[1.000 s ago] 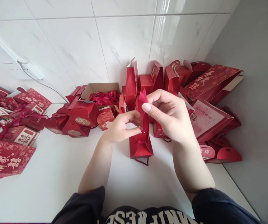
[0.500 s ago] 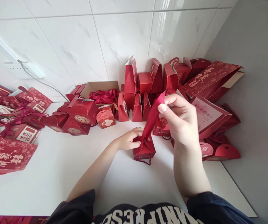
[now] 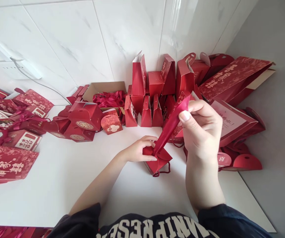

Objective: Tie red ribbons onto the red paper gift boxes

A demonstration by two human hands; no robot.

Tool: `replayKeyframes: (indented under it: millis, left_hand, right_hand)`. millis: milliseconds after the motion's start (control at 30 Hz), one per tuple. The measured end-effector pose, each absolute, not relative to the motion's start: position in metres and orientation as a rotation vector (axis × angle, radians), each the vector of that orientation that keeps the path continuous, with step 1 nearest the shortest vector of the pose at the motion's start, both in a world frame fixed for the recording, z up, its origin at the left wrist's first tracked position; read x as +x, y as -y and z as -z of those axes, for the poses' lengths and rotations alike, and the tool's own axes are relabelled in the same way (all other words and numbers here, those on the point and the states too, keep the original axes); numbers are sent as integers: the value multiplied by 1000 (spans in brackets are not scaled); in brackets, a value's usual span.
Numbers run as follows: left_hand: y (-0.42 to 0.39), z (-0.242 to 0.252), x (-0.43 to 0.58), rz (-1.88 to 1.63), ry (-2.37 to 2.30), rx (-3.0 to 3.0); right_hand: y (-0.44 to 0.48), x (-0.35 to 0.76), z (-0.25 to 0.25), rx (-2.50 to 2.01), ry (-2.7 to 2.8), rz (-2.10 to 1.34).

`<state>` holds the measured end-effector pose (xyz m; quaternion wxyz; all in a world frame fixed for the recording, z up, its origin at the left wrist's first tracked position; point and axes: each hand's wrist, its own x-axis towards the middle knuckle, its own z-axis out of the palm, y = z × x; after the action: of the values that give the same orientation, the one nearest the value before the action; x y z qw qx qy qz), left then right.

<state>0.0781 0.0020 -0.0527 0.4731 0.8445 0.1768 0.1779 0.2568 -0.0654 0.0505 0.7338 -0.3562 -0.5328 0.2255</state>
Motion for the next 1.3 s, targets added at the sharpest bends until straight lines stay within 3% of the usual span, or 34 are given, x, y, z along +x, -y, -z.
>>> replayKeyframes:
  millis: [1300]
  left_hand:
    - [-26, 79, 65, -378, -369, 1684]
  right_hand:
    - [65, 246, -49, -768, 1230, -456]
